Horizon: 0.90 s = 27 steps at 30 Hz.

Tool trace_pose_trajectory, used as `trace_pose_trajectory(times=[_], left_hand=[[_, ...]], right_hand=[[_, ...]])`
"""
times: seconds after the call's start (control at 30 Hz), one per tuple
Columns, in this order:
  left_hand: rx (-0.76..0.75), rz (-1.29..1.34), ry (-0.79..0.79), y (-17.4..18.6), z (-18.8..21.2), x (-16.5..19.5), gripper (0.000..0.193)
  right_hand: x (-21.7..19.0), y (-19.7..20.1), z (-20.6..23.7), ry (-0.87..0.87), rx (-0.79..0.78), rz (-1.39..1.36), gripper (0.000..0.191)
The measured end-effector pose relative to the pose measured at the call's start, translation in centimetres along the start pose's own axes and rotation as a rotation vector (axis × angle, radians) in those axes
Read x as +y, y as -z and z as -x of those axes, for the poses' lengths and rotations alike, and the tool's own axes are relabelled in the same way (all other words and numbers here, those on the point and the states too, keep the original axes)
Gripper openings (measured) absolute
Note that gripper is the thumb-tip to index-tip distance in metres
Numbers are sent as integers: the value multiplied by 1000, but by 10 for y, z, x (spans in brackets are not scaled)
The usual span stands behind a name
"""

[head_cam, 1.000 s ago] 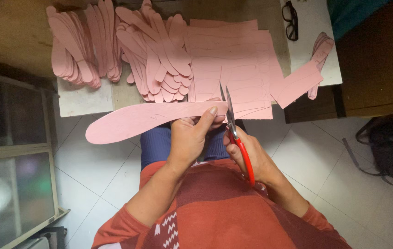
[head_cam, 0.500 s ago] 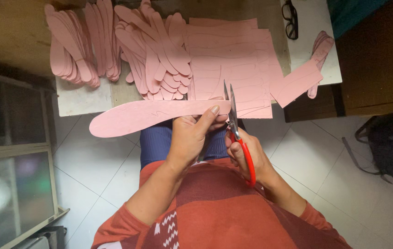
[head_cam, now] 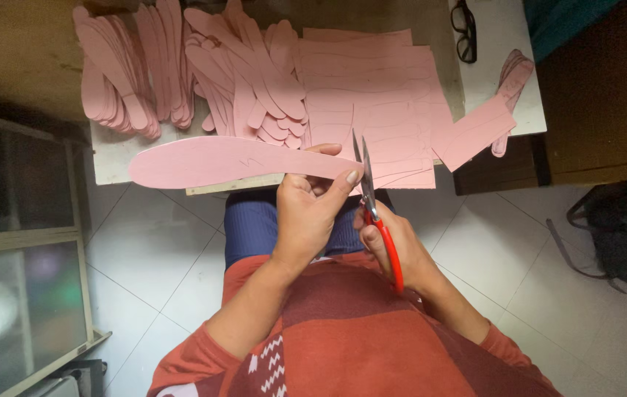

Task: The person uses red-handled scissors to cut pink foam pieces into elongated curved shapes. They hold each piece with the left hand and cut along a pre-drawn outline, then place the finished shape on a growing pile on the table.

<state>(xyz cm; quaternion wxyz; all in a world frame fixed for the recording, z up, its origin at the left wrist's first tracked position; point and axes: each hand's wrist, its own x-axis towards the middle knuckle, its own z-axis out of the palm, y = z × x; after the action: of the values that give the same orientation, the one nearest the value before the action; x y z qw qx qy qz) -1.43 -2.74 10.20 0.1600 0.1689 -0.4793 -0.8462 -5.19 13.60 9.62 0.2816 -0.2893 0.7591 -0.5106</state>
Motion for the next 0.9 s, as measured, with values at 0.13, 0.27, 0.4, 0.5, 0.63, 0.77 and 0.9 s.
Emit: trace_pose_trajectory(times=[0.13,0.27,0.4,0.5,0.63,0.77,0.9], left_hand=[[-3,-74,49,-1,3,-1,40],[-51,-66,-21,3,2,-4,39],[-69,-33,20,7,0,-6,45],[-91,-45,49,11,-2,-3,51],[-169,-102,45,18,-7,4,59],[-213,-154,84,24,-11,13,67],[-275,-193,123,30,-13,23,71]], right_hand=[[-4,2,-6,84,5,8,85],[-4,3,-7,64,0,19,89],[0,0,-4,25,-11,-82,85],[2,3,0,18,-21,-107,81],[4,8,4,-3,-45,-45,78],[5,9,6,-41,-84,-87,75],[7,11,9,-41,-97,13,67]])
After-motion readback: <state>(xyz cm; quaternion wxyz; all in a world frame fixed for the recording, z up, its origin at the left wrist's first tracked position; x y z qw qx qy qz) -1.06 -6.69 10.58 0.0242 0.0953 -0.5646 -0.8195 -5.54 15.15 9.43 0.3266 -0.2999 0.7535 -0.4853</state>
